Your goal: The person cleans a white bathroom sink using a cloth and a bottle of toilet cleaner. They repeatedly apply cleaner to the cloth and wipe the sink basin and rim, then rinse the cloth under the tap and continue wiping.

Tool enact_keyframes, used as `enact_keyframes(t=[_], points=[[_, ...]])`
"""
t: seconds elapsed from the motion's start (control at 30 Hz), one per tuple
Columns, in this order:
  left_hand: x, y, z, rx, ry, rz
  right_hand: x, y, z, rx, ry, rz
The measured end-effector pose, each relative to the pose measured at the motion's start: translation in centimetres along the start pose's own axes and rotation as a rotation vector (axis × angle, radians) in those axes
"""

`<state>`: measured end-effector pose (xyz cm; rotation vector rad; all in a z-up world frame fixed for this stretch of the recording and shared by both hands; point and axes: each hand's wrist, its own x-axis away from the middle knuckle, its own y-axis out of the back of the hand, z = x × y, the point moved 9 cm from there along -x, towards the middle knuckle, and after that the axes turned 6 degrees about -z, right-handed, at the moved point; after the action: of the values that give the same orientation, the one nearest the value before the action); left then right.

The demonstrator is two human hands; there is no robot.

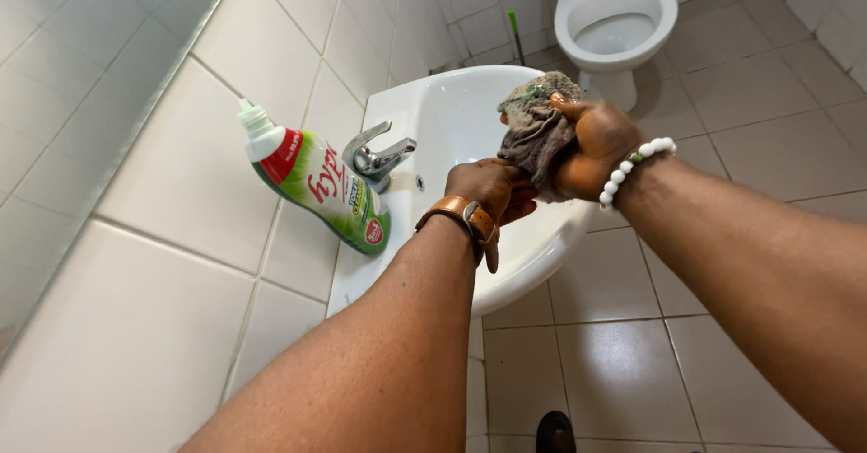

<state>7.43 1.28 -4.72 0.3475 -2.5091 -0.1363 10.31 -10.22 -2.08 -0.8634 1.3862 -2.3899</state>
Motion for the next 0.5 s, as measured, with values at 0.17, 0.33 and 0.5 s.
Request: enact_keyframes(t=[0.17, 0.33, 0.5], points=[[0.1, -2.8, -3.1, -0.001, -0.12, 0.061, 0.7, 2.3, 1.2, -0.011, 0.192, 0.104], [0.2, -3.0, -4.1, -0.154, -0.181, 0.068, 2.6, 8.0, 1.8, -0.167, 0.331, -0.234], [0.3, -4.1, -1.2, -0.463, -0.226, -0.023, 8.1, 12.7, 2.3, -0.193, 0.484, -0.259]])
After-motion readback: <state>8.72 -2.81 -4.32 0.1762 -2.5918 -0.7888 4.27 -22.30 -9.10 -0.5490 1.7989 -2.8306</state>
